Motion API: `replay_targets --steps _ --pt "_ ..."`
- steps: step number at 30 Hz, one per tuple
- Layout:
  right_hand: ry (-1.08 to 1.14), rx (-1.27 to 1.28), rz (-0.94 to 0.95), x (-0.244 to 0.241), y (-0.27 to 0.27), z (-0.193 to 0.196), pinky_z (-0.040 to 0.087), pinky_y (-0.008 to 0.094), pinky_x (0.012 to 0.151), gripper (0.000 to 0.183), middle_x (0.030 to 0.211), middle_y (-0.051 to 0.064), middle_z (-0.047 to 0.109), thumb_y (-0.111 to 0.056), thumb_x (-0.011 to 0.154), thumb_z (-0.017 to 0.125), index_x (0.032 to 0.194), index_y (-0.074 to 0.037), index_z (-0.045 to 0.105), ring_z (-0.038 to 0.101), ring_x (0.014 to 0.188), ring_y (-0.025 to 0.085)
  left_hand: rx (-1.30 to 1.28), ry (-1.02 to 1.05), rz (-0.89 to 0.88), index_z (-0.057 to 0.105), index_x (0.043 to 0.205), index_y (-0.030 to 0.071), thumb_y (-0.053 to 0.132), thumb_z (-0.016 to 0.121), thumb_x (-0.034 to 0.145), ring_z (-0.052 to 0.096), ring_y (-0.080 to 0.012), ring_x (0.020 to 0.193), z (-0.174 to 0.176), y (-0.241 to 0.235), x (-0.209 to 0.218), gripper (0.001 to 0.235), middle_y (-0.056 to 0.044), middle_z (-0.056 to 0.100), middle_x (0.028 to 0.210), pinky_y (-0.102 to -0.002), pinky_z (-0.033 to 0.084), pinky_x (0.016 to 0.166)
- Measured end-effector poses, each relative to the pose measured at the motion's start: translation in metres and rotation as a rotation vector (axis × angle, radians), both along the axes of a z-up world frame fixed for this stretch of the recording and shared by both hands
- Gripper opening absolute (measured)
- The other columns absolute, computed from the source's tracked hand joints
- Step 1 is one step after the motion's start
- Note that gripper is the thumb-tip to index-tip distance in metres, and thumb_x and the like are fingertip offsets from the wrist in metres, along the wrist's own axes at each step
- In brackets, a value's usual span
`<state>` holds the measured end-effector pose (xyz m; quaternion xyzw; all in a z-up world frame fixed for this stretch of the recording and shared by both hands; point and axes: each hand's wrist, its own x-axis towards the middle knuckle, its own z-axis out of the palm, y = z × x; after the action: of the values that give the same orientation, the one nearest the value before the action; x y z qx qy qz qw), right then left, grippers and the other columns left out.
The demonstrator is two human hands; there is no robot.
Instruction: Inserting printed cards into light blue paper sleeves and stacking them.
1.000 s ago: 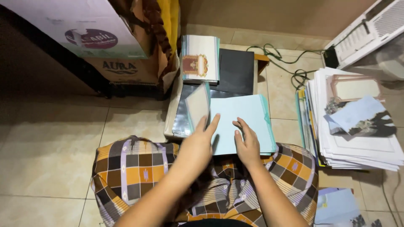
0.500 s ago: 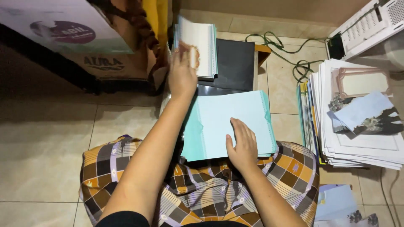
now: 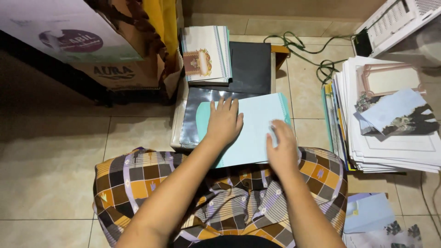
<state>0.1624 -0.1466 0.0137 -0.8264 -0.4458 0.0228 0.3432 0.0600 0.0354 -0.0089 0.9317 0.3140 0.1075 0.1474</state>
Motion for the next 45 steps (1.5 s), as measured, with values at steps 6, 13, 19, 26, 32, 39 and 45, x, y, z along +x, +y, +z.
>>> replay_targets --steps 6,13,19,26,32,39,45 --pt "0.216 -0.334 -0.239 0.049 -0.025 -0.008 0.045 0.057 0.105 0.066 0.13 0.027 0.059 -0.044 0.097 0.063 0.141 0.003 0.05 0.055 0.127 0.045 -0.152 0.008 -0.24 0.051 0.147 0.007 0.03 0.058 0.097 0.035 -0.0378 0.15 0.051 -0.018 -0.021 0.056 -0.02 0.048 0.154 -0.06 0.016 0.122" --pt "0.336 -0.419 -0.248 0.064 -0.027 -0.04 0.055 0.048 0.094 0.063 0.119 0.018 0.068 -0.057 0.092 0.066 0.131 -0.008 0.063 0.065 0.119 0.034 -0.4 -0.228 -0.205 0.069 0.125 0.014 0.021 0.059 0.096 0.046 -0.032 0.144 0.022 -0.053 -0.046 0.032 -0.012 0.06 0.143 -0.05 0.025 0.124" --pt "0.39 -0.32 -0.233 0.031 -0.034 0.027 0.054 0.052 0.099 0.06 0.129 0.024 0.063 -0.035 0.086 0.072 0.135 -0.006 0.052 0.062 0.124 0.039 -0.483 -0.451 -0.244 0.073 0.113 0.012 0.019 0.067 0.089 0.059 -0.0319 0.131 0.013 -0.045 -0.043 0.026 -0.011 0.072 0.126 -0.051 0.025 0.123" --pt "-0.347 -0.024 0.108 -0.068 -0.024 0.081 0.055 0.045 0.082 0.051 0.116 0.022 0.061 0.005 0.081 0.056 0.133 0.003 0.056 0.065 0.102 0.038 -0.631 -0.416 -0.215 0.07 0.124 0.011 0.043 0.05 0.101 0.051 -0.0352 0.137 0.003 -0.037 -0.045 0.044 -0.013 0.069 0.131 -0.053 0.024 0.124" --pt "-0.51 0.018 0.188 -0.084 -0.01 0.061 0.047 0.043 0.08 0.059 0.125 0.025 0.058 0.003 0.079 0.061 0.137 0.003 0.057 0.057 0.109 0.037 -0.843 -0.654 -0.281 0.068 0.131 0.001 0.047 0.032 0.105 0.052 -0.0353 0.131 -0.053 -0.016 -0.049 0.063 -0.024 0.063 0.135 -0.056 0.032 0.116" --pt "-0.142 -0.102 0.273 -0.054 -0.024 0.087 0.049 0.05 0.091 0.077 0.134 0.025 0.053 -0.024 0.081 0.079 0.146 0.001 0.047 0.054 0.121 0.044 -0.901 -0.57 -0.157 0.07 0.129 0.004 0.043 0.052 0.103 0.062 -0.0297 0.121 -0.064 -0.012 -0.05 0.05 -0.019 0.071 0.125 -0.05 0.043 0.109" --pt "0.517 0.051 0.149 0.004 -0.051 0.097 0.039 0.06 0.107 0.064 0.14 0.033 0.048 -0.043 0.106 0.036 0.157 -0.005 0.031 0.045 0.133 0.054 -0.93 -0.581 -0.121 0.069 0.133 0.007 0.048 0.053 0.101 0.063 -0.028 0.121 -0.071 -0.009 -0.05 0.054 -0.017 0.072 0.125 -0.049 0.044 0.108"
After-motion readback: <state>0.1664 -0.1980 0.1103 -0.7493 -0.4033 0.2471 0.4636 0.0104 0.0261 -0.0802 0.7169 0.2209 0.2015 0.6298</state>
